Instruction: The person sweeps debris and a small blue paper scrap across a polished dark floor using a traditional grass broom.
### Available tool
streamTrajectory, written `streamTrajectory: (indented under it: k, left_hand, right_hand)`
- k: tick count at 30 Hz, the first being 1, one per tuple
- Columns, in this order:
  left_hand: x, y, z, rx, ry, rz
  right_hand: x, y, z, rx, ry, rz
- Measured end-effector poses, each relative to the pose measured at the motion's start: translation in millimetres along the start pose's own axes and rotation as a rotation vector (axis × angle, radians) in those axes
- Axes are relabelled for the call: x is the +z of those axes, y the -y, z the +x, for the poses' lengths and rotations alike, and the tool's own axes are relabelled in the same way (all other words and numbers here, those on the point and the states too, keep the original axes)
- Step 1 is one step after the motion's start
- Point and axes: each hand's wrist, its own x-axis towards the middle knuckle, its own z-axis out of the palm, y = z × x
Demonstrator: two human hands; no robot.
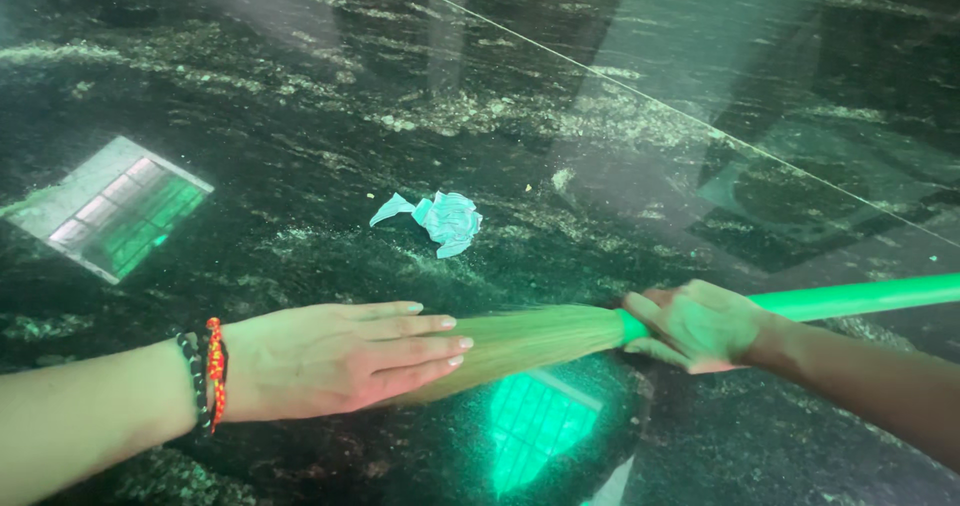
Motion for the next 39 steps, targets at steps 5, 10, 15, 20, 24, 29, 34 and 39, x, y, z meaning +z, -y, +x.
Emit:
streamTrajectory:
  k: [5, 10, 15, 20, 24, 29, 34, 39]
  left_hand:
    - [0.3, -0.4, 6.2, -0.044, -0.012, -0.012]
    - [3.8, -2.0, 8.5, -0.062, 0.003, 0.002]
    - [9.6, -0.1, 2.7, -0.054, -0.008, -0.043]
    - [15.1, 6.9, -0.9, -0.093, -0.052, -0.08]
    - [11.9, 13.5, -5.6, -0.09, -0.096, -0.115]
    - [1.1, 16.3, -8.7, -0.041, -0.142, -0.042]
    - [-18.5, 5.6, -12.6, -0.011, -0.156, -0.039]
    - [-27.7, -10.9, -23.1, -0.009, -0.143, -0.065]
  right_hand:
    - [7.9, -17.6, -3.0, 0.092, 0.003, -0.028]
    - [5.0, -31.5, 18.6, 0.158, -0.062, -0.039]
    - [-3.0, -33.5, 44.1, 0.164, -0.188, -0.095]
    - [-28.2, -24.1, 60.3, 0.202, -0.209, -0.094]
    - [-47.6, -5.1, 59.7, 0.214, -0.216, 0.004]
    - [-73.0, 31.6, 54.8, 0.222, -0.163, 0.035]
    - [-97.3, 66.2, 56.3, 0.195, -0.284, 0.019]
    - [-98.5, 90.4, 70.6, 0.149, -0.229, 0.043]
